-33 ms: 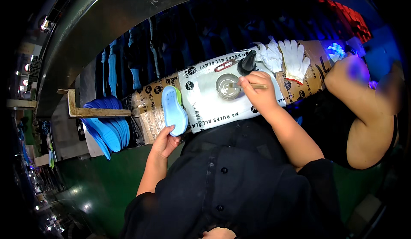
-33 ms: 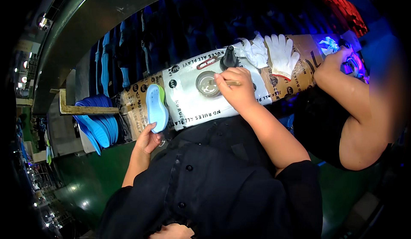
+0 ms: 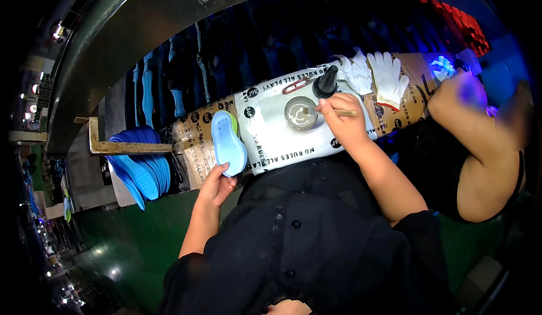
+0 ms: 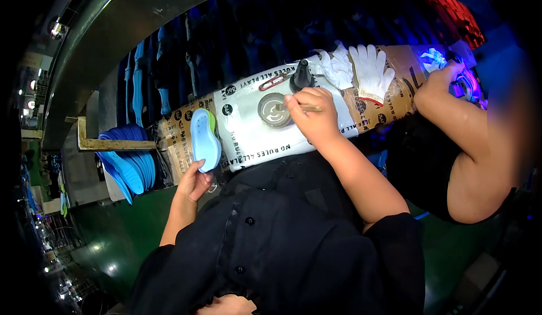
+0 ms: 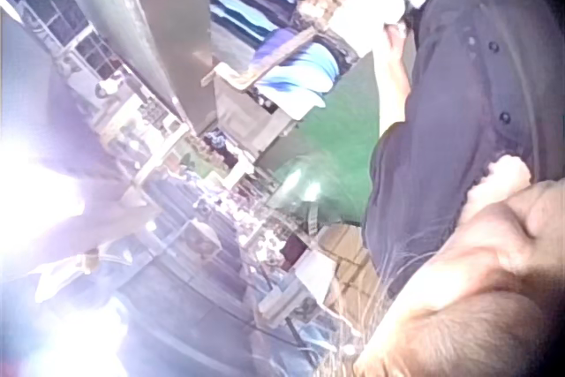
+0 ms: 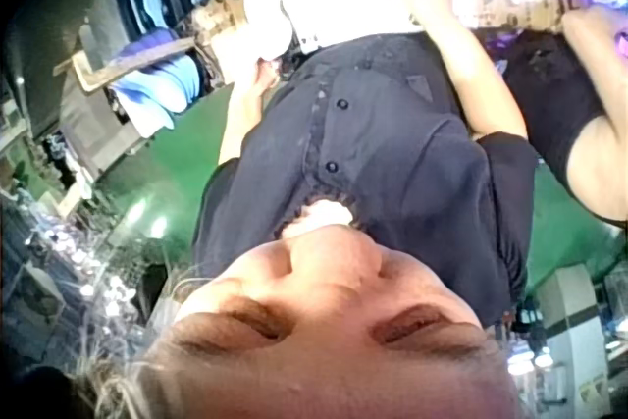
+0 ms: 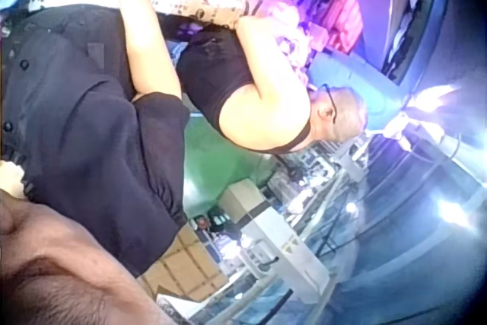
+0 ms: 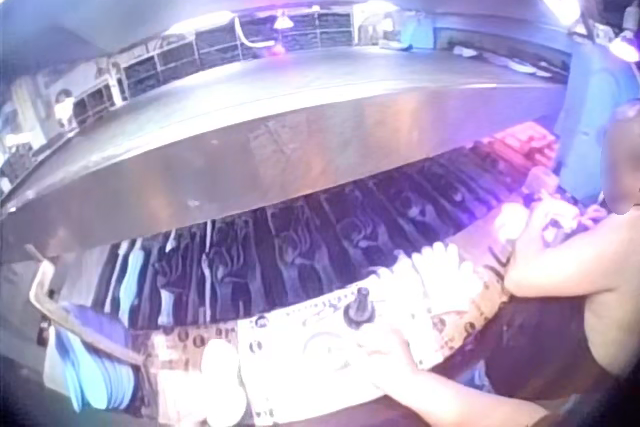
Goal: The person applies glue to the inside of several shoe soles using a brush, dipping the brush into a small container of glue between applications. They pick up each sole from a stack, apply the glue, and then place the glued sole onto a moving conveyor belt.
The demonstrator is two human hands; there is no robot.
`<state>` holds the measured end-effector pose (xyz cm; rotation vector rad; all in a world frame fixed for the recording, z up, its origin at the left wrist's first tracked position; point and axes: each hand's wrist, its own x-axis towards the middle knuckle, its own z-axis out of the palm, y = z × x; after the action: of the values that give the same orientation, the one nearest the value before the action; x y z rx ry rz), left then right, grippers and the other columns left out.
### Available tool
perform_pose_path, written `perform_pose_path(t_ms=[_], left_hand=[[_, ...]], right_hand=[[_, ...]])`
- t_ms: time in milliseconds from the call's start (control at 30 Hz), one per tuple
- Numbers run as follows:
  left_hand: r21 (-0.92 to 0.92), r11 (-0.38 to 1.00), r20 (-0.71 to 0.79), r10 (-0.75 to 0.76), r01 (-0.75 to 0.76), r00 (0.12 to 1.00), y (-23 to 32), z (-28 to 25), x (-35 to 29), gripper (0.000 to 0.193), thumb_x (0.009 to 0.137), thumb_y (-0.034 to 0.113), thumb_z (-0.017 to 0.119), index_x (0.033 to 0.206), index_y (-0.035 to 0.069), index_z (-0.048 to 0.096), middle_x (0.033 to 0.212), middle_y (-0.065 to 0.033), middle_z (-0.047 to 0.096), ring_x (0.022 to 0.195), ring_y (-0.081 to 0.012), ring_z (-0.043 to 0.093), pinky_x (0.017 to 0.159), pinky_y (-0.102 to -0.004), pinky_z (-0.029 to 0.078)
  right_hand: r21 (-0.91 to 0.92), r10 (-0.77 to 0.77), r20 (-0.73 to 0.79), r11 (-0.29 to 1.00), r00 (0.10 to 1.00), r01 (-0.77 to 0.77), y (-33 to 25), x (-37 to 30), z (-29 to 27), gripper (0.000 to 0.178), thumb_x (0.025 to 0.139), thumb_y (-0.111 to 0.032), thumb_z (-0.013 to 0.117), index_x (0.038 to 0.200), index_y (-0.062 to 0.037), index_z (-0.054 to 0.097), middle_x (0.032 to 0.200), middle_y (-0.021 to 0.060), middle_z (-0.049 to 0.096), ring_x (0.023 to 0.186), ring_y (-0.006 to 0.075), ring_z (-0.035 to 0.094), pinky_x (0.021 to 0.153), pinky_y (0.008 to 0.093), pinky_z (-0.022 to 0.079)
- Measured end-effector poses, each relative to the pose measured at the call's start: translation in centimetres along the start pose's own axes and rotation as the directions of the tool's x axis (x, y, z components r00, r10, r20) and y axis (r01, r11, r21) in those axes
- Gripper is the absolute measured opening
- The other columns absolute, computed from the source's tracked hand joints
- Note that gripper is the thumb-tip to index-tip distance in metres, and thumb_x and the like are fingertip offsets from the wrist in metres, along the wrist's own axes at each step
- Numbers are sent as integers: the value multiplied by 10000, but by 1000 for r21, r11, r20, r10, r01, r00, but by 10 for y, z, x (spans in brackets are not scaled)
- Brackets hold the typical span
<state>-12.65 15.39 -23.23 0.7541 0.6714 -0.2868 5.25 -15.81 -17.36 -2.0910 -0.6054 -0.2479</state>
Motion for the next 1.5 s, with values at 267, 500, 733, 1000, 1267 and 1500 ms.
perform_pose_path(t_ms=[267,500,733,1000,1267,1500], left_hand=[[431,787,52,467,-442,883,19,85,-23,384,861,81,533,1211,13,390,993,-111,589,725,-138,608,545,-239,527],[480,442,216,778,-758,590,14,122,-27,430,854,58,577,1218,-6,359,1115,-118,530,1003,-168,543,895,-311,435],[470,425,251,776,-774,579,10,139,-18,414,852,58,586,1192,-9,359,1084,-114,534,982,-166,541,869,-304,439],[500,207,366,829,-841,422,-1,140,-10,515,824,-1,600,1256,10,320,1096,-111,541,978,-165,562,861,-300,449],[452,135,401,852,-882,336,-6,140,-6,525,809,-16,604,1259,13,334,1086,-109,542,951,-159,570,830,-291,460],[488,42,436,854,-872,285,-7,137,-6,521,785,-23,620,1236,11,361,1048,-111,551,918,-152,568,803,-276,457]], right_hand=[[-12,-26,-35,1000,999,26,-2,-8,3,283,853,-206,574,643,-30,645,615,110,592,615,284,556,604,379,405],[347,383,-185,887,905,-304,-21,-18,-15,332,914,-253,523,752,0,663,701,84,617,645,153,553,626,277,424],[586,481,-197,756,854,-290,-23,-27,-31,409,941,-302,459,800,31,652,727,78,615,691,124,533,686,261,420],[534,231,-205,841,951,-89,-68,-32,-40,406,941,-253,430,752,31,648,661,89,615,664,157,555,785,307,413],[275,-243,-70,928,967,253,-90,-27,-27,225,859,-176,550,712,-63,677,663,31,616,647,197,539,837,383,389],[184,-248,-65,949,967,256,-89,-27,-19,211,840,-167,579,675,-70,669,626,38,597,621,208,529,797,365,399]])
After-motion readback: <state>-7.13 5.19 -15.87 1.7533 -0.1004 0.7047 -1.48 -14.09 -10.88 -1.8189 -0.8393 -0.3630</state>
